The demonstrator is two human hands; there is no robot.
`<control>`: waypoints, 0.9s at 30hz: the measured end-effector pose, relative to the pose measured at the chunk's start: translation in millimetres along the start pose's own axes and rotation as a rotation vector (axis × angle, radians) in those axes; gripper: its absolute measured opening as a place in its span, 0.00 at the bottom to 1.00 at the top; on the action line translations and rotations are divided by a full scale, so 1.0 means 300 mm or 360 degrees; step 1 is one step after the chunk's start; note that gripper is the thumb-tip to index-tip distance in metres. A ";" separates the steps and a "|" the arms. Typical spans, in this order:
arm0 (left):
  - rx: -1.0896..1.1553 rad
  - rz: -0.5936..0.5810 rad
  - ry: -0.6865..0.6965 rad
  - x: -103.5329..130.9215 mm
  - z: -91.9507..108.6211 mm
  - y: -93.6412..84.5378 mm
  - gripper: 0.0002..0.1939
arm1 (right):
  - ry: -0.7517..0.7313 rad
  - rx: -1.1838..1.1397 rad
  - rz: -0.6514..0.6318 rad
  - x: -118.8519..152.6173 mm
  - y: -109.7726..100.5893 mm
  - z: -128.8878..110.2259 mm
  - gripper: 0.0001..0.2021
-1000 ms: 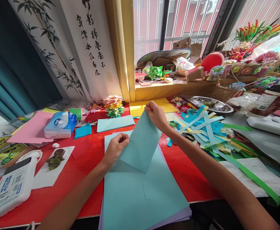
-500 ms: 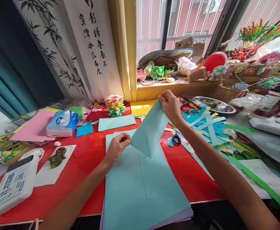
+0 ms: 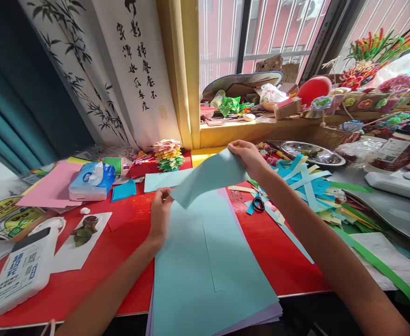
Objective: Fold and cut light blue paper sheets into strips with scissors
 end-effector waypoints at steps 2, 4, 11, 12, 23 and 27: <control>0.0141 0.0155 -0.0012 -0.024 -0.003 -0.030 0.05 | 0.0149 -0.0035 -0.0242 0.028 0.039 0.013 0.09; 0.0312 0.0252 -0.0080 -0.046 -0.011 -0.053 0.06 | 0.0225 0.0035 -0.0448 0.055 0.069 0.029 0.09; 0.0145 -0.0311 -0.0403 -0.018 -0.047 0.032 0.12 | 0.0293 0.0351 -0.0765 0.196 0.215 0.132 0.07; 0.0042 -0.0378 -0.0362 -0.006 -0.045 0.045 0.13 | 0.0262 0.0363 -0.0792 0.223 0.246 0.144 0.06; -0.0138 -0.0454 -0.0164 0.012 -0.038 0.068 0.11 | -0.0076 0.0328 -0.0821 0.351 0.365 0.171 0.09; -0.0111 -0.0462 -0.0198 0.017 -0.034 0.067 0.13 | -0.0187 0.0345 -0.0791 0.356 0.368 0.152 0.10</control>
Point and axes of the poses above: each hand's wrist, its own x-axis away from the middle knuckle, its own y-axis out of the palm, z = x × y, the point moved 7 cm from there along -x, towards the middle knuckle, and after that the axes turned 11 degrees about z, right-handed, at the moved point
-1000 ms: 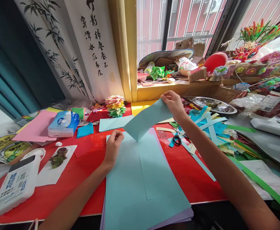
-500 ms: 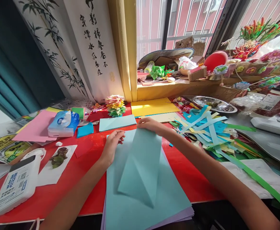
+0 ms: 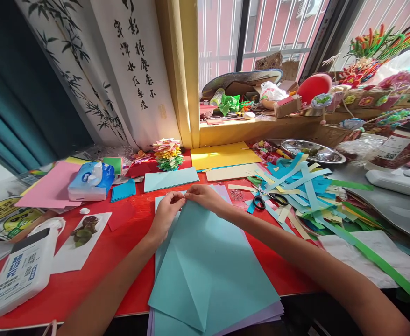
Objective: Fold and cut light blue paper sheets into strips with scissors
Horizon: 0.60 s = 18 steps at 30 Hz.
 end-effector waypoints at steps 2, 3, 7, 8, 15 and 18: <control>0.0000 -0.0007 0.0004 0.002 0.003 0.001 0.12 | -0.0044 0.0051 0.0042 0.004 0.000 -0.009 0.10; 0.0002 -0.0010 0.0009 0.003 0.004 0.001 0.12 | -0.0063 0.0080 0.0067 0.006 -0.001 -0.014 0.09; 0.0002 -0.0041 0.0007 0.002 0.002 0.002 0.11 | -0.0136 0.0199 0.0150 0.015 -0.006 -0.031 0.07; -0.0005 -0.0042 0.0011 0.002 0.001 0.002 0.10 | -0.0157 0.0225 0.0159 0.016 -0.006 -0.034 0.07; -0.0010 -0.0022 0.0000 0.006 0.000 0.000 0.12 | -0.0274 0.0331 0.0163 0.020 -0.004 -0.046 0.07; -0.0005 -0.0023 -0.0001 0.007 -0.001 0.001 0.11 | -0.0297 0.0364 0.0160 0.024 -0.005 -0.052 0.07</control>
Point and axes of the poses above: each hand's wrist, its own x-axis away from the middle knuckle, its own y-axis out of the palm, z = x × y, the point moved 7 cm from there along -x, towards the middle knuckle, and after that the axes turned 11 degrees about z, right-handed, at the moved point
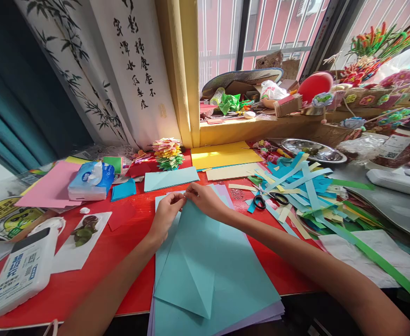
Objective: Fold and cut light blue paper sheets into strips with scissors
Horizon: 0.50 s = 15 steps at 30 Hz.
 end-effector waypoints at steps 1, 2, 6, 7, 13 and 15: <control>0.0002 -0.0005 0.0003 0.000 0.000 0.001 0.11 | -0.0006 0.0014 0.0000 0.001 0.000 -0.002 0.06; 0.0006 -0.0013 0.0006 0.000 0.001 0.002 0.11 | -0.0011 0.0029 -0.0002 0.002 0.000 -0.003 0.06; 0.0013 -0.0051 0.0013 0.001 0.003 0.008 0.10 | -0.0027 0.0084 0.0005 0.003 0.002 0.000 0.06; 0.0014 -0.0058 0.0014 0.001 0.003 0.009 0.10 | -0.0033 0.0095 0.0011 0.001 0.002 0.001 0.06; 0.0041 -0.0106 -0.0009 0.002 0.004 0.016 0.08 | -0.0062 0.0139 0.0067 -0.013 -0.009 0.008 0.06; 0.0052 -0.0124 -0.0017 0.003 0.005 0.020 0.07 | -0.0062 0.0146 0.0072 -0.018 -0.016 0.008 0.06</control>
Point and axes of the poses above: each hand's wrist, its own x-axis away from the middle knuckle, its own y-axis out of the palm, z = x × y, the point moved 7 cm from there along -x, towards the middle knuckle, and after that the axes turned 11 degrees about z, right-handed, at the moved point
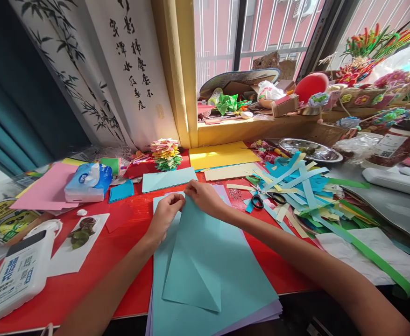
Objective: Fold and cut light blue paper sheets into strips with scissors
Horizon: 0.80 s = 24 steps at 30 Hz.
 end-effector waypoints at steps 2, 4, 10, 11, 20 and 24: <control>0.0003 -0.0011 -0.0018 0.002 -0.002 0.002 0.07 | 0.0007 0.0011 0.0013 -0.006 -0.009 0.001 0.06; 0.0001 -0.0019 -0.0041 0.004 -0.006 0.005 0.07 | 0.0020 0.0026 0.0035 -0.014 -0.021 0.004 0.06; 0.0002 -0.0030 -0.0064 0.007 -0.008 0.008 0.07 | 0.0032 0.0071 0.0119 -0.042 -0.057 0.017 0.06; 0.0000 -0.0029 -0.0064 0.007 -0.008 0.008 0.07 | 0.0031 0.0079 0.0138 -0.046 -0.063 0.020 0.06; -0.0049 -0.0075 -0.0182 0.023 -0.020 0.024 0.08 | 0.0107 0.0135 0.0324 -0.097 -0.146 0.092 0.07; -0.0132 -0.0090 -0.0164 0.027 -0.021 0.029 0.08 | 0.0152 0.0167 0.0402 -0.119 -0.183 0.147 0.08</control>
Point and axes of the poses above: each hand's wrist, its own x-axis away from the middle knuckle, its own y-axis out of the palm, z = x × y, the point moved 7 cm from there along -x, towards the middle knuckle, and after that the axes turned 11 degrees about z, right-handed, at the moved point
